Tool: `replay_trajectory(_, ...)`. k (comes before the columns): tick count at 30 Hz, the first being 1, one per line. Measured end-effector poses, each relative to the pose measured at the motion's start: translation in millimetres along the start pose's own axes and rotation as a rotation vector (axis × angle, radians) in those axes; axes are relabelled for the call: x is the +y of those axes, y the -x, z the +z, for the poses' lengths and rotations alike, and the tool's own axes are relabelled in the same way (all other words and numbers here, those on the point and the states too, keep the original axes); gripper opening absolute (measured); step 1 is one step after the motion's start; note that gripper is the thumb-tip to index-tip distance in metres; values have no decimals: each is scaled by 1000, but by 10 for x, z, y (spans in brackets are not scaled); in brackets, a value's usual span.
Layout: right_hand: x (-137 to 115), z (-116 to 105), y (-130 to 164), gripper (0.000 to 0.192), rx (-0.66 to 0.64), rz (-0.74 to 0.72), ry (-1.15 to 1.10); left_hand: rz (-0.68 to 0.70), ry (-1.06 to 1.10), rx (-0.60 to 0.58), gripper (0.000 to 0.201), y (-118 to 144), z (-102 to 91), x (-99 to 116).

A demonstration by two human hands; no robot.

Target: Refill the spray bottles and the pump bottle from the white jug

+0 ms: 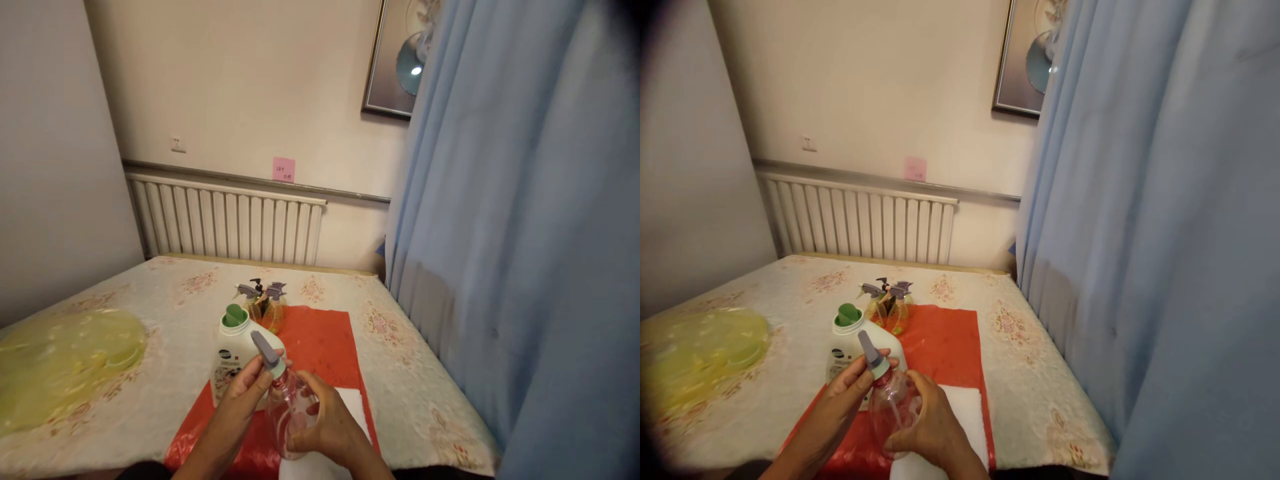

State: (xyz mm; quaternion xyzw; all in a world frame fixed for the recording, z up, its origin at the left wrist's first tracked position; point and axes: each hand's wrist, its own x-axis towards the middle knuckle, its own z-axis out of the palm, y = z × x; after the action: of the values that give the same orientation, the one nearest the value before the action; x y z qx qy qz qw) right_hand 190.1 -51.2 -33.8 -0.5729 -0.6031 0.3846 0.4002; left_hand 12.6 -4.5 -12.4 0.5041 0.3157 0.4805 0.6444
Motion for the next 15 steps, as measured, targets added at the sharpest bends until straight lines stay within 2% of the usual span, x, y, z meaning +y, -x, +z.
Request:
replay_trajectory(12,-4,5,27,92,-9,-45,1,29,-86,-61,41,20,-36,9)
replay_trajectory(15,-14,10,36,92,-25,-26,-38,39,-125,-43,41,41,-28,50)
